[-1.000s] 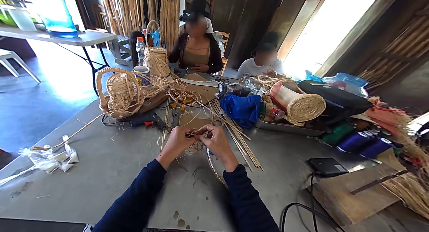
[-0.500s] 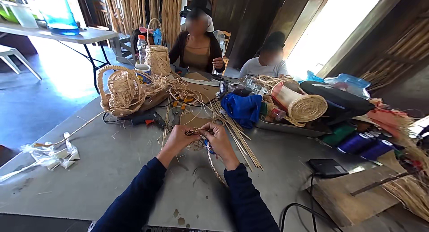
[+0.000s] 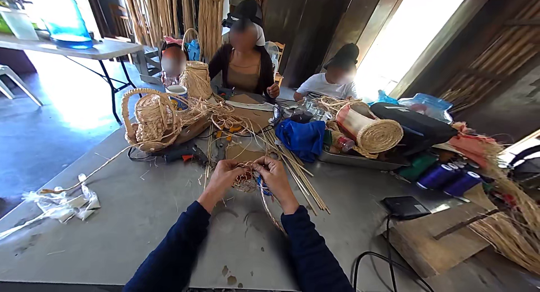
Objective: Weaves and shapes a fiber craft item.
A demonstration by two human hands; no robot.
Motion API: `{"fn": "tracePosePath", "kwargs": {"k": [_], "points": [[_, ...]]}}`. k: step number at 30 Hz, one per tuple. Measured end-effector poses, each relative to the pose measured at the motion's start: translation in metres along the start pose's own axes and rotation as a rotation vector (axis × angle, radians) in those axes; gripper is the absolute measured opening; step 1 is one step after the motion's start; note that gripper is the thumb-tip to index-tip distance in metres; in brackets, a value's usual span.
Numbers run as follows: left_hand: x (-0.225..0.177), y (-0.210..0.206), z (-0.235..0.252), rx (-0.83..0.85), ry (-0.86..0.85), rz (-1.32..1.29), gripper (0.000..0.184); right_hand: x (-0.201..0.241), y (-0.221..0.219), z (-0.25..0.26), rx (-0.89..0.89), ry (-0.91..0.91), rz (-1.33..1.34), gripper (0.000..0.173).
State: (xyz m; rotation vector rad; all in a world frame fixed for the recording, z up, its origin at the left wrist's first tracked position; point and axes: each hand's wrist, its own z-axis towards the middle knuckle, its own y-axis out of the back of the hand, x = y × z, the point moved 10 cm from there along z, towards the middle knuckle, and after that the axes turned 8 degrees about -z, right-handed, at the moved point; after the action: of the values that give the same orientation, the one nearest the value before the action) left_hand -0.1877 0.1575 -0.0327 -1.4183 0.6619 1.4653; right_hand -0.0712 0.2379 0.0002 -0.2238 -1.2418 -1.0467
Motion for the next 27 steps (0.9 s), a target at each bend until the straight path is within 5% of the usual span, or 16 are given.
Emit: {"fn": "tracePosePath", "kwargs": {"k": [8, 20, 27], "points": [[-0.004, 0.002, 0.001, -0.028, -0.046, 0.121, 0.014, -0.002, -0.003, 0.0, -0.009, -0.01, -0.014, 0.007], [-0.007, 0.002, 0.0, -0.038, -0.026, 0.265, 0.011, -0.006, -0.008, -0.003, 0.266, -0.127, -0.323, 0.013], [-0.009, 0.0, -0.001, -0.016, -0.041, 0.273, 0.009, -0.007, -0.001, -0.002, 0.14, -0.126, -0.151, 0.018]]}}
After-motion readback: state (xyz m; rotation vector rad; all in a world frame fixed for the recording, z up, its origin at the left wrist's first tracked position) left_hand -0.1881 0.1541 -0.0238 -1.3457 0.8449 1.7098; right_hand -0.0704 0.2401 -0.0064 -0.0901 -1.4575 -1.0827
